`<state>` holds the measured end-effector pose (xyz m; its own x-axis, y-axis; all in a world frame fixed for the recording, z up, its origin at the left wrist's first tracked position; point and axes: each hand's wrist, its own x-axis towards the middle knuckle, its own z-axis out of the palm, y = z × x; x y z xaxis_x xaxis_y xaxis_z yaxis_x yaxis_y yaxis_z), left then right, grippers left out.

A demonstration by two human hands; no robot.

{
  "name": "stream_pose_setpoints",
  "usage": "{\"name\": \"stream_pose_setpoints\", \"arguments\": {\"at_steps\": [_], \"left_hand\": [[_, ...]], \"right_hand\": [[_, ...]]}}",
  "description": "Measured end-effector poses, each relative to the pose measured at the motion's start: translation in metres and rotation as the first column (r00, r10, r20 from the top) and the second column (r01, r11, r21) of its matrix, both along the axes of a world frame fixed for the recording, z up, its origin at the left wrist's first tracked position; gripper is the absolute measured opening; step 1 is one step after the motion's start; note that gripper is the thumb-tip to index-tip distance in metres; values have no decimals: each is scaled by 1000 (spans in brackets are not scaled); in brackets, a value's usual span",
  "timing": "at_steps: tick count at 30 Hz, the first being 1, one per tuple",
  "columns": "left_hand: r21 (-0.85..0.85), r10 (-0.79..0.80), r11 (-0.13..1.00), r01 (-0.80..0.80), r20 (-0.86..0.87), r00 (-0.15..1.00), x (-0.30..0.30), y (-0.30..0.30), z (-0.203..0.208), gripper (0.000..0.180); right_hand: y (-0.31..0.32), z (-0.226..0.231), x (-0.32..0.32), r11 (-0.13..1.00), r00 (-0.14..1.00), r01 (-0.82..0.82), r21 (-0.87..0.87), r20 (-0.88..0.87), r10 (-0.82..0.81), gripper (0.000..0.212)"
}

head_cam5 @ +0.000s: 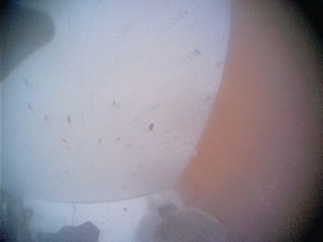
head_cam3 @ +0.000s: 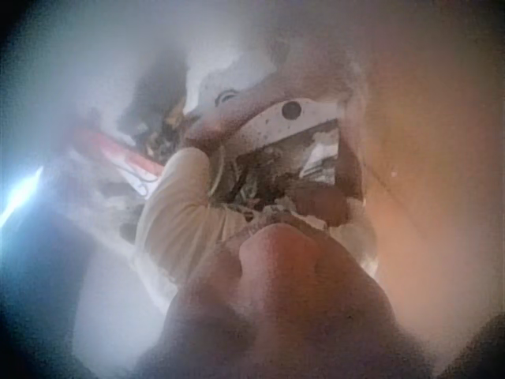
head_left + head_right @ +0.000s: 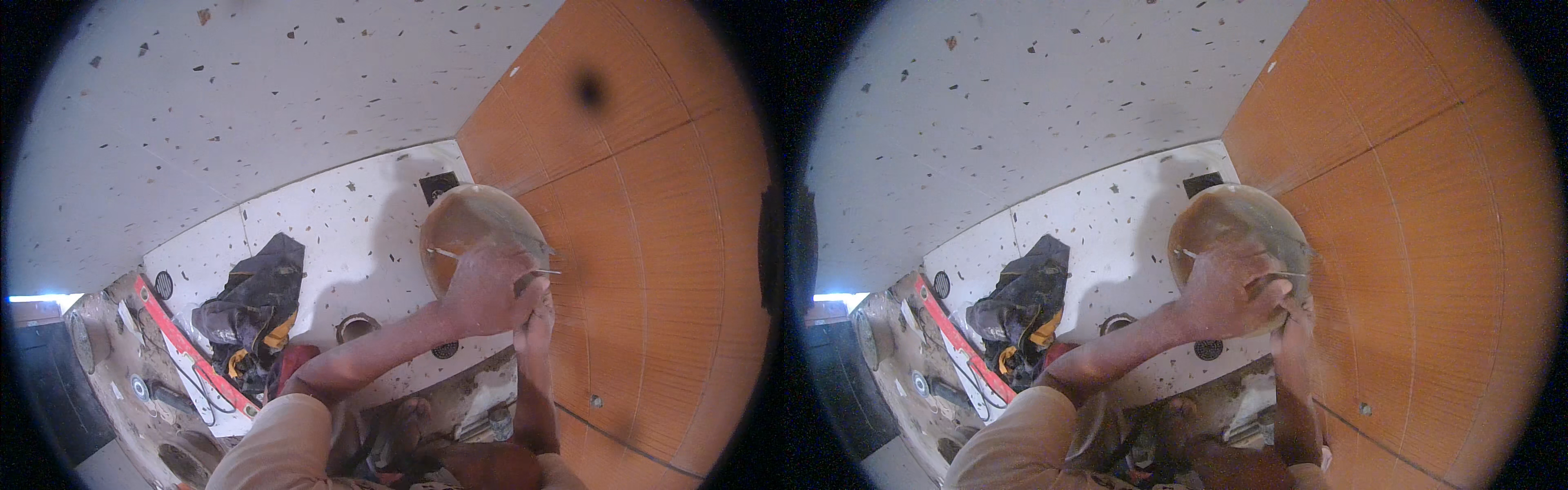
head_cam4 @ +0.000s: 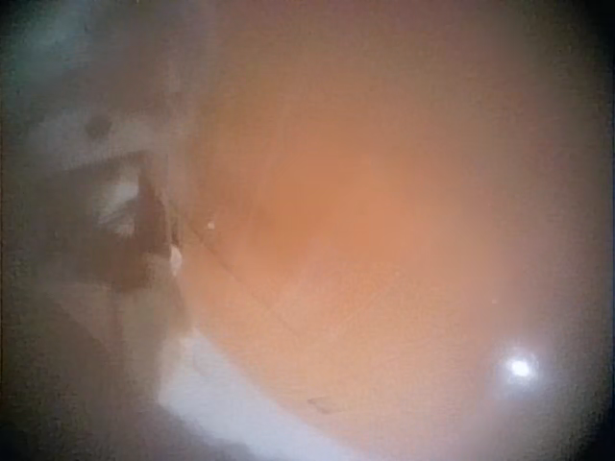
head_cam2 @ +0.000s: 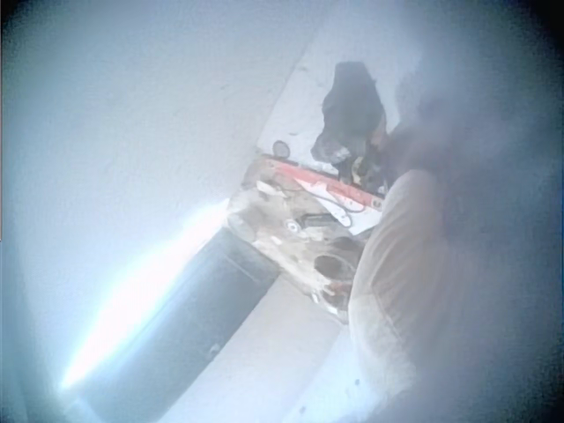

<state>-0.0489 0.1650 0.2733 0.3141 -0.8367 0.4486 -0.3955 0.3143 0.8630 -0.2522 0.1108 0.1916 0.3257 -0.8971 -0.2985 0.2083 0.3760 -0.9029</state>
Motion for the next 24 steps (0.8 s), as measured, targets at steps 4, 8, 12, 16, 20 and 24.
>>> {"name": "stream_pose_setpoints", "arguments": {"at_steps": [4, 8, 12, 16, 20, 24], "left_hand": [[54, -93, 994, 96, -54, 994, 9, -11, -7, 17], [25, -85, 996, 87, -99, 992, 18, -15, -15, 16], [-11, -117, 993, 117, -168, 979, 26, -22, -17, 16], [-9, -102, 995, 102, -189, 977, 37, -24, -26, 16], [-24, -91, 996, 88, -182, 979, 39, -26, -31, 18], [-8, -117, 993, 117, -183, 976, 43, -31, -30, 22]], "right_hand": [[-6, 0, 4, 997, 986, 69, 39, -155, -62, 51], [-2, 26, 40, 968, 950, 229, 106, -240, -198, 26], [-9, 6, 16, 997, 998, 62, 43, 16, -63, 23], [-9, 13, 35, 999, 992, 49, -22, -118, -52, 20], [-21, 4, 34, 1000, 999, -15, -7, -29, 15, 21], [-19, 16, 40, 998, 962, 47, -29, -266, -53, 42]]}}
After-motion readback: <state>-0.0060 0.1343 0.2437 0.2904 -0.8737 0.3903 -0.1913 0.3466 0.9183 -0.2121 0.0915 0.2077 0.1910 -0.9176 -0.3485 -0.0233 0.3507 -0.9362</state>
